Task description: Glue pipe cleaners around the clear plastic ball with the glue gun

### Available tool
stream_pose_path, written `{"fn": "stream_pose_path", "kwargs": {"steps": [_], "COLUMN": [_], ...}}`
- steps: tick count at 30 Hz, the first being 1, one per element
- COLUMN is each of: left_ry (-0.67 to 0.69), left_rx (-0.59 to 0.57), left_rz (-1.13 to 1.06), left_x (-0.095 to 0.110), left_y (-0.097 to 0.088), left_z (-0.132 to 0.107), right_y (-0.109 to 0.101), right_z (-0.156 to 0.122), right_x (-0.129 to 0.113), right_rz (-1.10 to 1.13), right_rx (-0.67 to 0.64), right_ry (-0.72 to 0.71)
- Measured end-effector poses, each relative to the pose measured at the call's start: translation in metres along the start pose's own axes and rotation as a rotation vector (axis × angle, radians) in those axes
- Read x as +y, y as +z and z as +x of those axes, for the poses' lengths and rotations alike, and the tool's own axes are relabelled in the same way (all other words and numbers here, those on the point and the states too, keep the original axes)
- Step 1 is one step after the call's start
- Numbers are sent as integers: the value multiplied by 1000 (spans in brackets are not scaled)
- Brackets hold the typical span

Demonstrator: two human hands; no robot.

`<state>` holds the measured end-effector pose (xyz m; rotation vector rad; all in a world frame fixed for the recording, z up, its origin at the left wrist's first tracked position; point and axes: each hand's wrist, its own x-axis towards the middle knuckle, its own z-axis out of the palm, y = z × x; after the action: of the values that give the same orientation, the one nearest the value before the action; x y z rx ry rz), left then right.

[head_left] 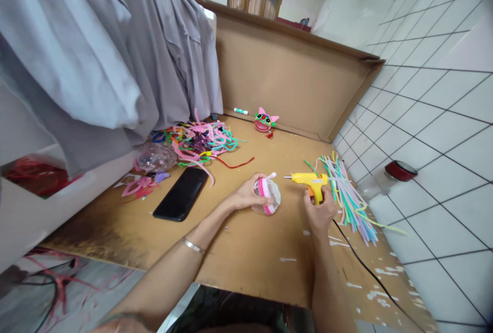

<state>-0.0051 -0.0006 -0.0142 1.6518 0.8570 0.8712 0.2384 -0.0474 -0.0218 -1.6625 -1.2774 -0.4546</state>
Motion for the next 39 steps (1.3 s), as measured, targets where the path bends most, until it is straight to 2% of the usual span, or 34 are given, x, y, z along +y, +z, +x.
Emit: {"fn": "stream_pose_path", "kwargs": {"steps": [4, 7, 17, 31, 39], "left_ry": [-22, -27, -27, -30, -37], "left_rx": [3, -10, 5, -31, -17], "left_rz": [-54, -86, 36, -37, -30], "left_x": [5, 8, 5, 11, 11], "left_y": [1, 2, 0, 1, 1], "left_z": [-2, -4, -4, -5, -4], "right_y": [-4, -6, -9, -12, -13], "right_z": [-5, -7, -7, -4, -3], "right_x": [-19, -24, -27, -26, -28], "right_rz": [36, 55, 81, 109, 95], "right_rx": [77, 92, 51, 84, 63], "right_ry": [-251, -328, -323, -416, -397]}}
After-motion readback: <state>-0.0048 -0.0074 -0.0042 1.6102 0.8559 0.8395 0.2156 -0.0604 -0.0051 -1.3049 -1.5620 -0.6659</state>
